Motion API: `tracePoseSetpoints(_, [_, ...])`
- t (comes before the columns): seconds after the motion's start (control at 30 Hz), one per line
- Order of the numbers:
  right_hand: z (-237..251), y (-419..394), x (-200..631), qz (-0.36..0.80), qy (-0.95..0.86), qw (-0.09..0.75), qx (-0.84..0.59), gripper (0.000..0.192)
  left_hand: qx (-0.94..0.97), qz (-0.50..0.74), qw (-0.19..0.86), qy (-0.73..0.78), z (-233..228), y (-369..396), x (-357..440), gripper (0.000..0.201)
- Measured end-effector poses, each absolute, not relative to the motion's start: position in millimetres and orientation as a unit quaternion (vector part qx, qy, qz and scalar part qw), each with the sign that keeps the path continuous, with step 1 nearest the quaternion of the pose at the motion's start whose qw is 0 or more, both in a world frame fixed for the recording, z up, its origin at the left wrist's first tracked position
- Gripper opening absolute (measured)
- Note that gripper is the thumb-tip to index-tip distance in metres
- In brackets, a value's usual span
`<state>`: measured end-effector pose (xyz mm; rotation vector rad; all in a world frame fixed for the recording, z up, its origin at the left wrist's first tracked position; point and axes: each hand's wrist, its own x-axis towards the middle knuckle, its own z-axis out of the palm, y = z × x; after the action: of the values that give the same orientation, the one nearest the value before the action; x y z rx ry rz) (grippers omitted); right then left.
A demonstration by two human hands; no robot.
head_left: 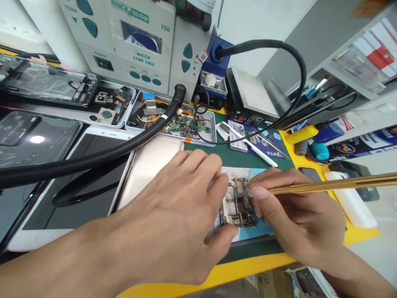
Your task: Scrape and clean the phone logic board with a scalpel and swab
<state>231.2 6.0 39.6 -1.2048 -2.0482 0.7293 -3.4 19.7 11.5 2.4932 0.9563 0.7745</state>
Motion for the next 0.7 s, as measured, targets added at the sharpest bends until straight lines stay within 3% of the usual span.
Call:
tracePoseSetpoints(0.37, [40.9,2.9,229.5,0.228,-0.831,0.296,-0.413,0.032,0.884,0.277,0.175,0.334,13.1,19.6,-4.1,0.034])
tracePoseSetpoints(0.7, [46.8,4.0,230.8,0.196,-0.841,0.267,-0.428,0.022,0.890,0.268,0.161,0.332,13.7,20.3,-2.9,0.034])
